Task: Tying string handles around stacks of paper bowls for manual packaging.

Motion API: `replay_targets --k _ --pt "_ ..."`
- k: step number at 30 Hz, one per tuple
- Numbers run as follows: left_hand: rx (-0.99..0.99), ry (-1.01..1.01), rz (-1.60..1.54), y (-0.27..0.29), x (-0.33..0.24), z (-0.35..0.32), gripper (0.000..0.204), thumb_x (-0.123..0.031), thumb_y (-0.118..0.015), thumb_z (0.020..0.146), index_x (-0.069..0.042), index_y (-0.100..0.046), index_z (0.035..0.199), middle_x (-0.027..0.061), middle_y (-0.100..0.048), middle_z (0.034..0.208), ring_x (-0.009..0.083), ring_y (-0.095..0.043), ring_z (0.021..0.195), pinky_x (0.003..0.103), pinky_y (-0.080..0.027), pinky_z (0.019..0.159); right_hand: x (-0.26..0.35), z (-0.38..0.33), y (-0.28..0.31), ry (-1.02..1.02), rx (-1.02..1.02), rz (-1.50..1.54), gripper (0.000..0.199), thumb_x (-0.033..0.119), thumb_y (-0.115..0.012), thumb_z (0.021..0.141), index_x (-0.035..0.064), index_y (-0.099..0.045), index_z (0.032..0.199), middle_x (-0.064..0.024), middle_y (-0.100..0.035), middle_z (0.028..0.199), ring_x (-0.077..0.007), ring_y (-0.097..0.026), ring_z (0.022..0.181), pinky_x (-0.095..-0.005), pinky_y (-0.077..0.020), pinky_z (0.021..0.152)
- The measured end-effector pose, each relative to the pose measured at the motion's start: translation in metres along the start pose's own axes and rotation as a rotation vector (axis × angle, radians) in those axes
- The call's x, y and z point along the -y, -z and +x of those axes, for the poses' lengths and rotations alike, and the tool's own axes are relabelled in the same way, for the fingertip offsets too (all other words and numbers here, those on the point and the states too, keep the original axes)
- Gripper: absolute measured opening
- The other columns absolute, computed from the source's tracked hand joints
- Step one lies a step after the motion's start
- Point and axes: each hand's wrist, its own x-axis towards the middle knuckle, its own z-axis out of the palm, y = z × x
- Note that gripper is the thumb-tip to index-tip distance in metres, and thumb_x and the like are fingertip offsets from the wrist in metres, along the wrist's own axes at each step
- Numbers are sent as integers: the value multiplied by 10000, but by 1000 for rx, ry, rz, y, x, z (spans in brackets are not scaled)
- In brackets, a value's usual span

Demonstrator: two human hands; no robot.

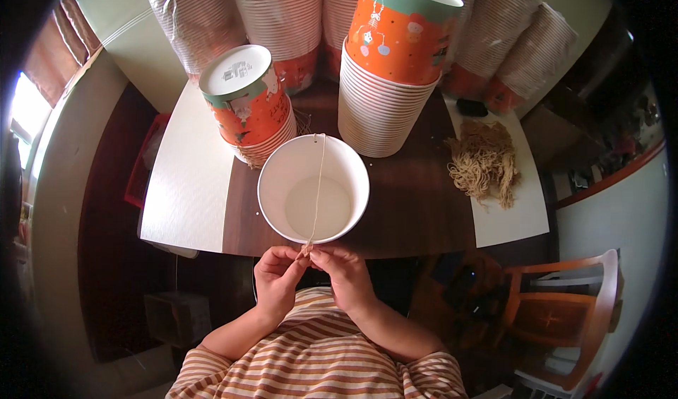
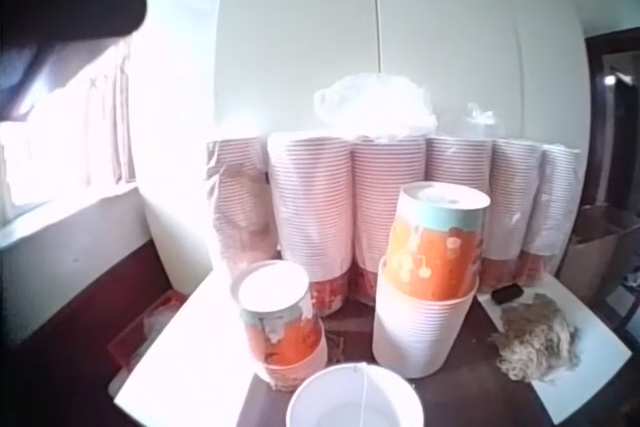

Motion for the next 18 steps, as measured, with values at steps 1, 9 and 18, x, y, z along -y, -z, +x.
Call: replay_targets --k 1,9,18 --pt "-3 1 0 -1 -2 1 73 25 -619 863 26 -570 916 68 -655 871 104 -617 780 212 -503 703 0 1 0 -94 -8 120 199 110 -589 876 -14 -675 1007 -70 -669 970 -117 -582 842 -270 -463 794" --pt "40 26 -23 2 -5 3 71 24 -604 873 42 -559 924 93 -661 869 133 -630 780 238 -515 712 -6 3 2 -187 -18 207 231 150 -593 874 2 -668 1033 -64 -667 991 -108 -562 859 -260 -433 769" --pt "-10 67 -142 1 -3 4 71 33 -617 859 22 -558 898 70 -653 876 96 -606 775 206 -488 679 -7 2 -1 -113 -60 112 209 141 -596 870 20 -684 1015 -64 -681 1018 -82 -541 819 -238 -416 739"
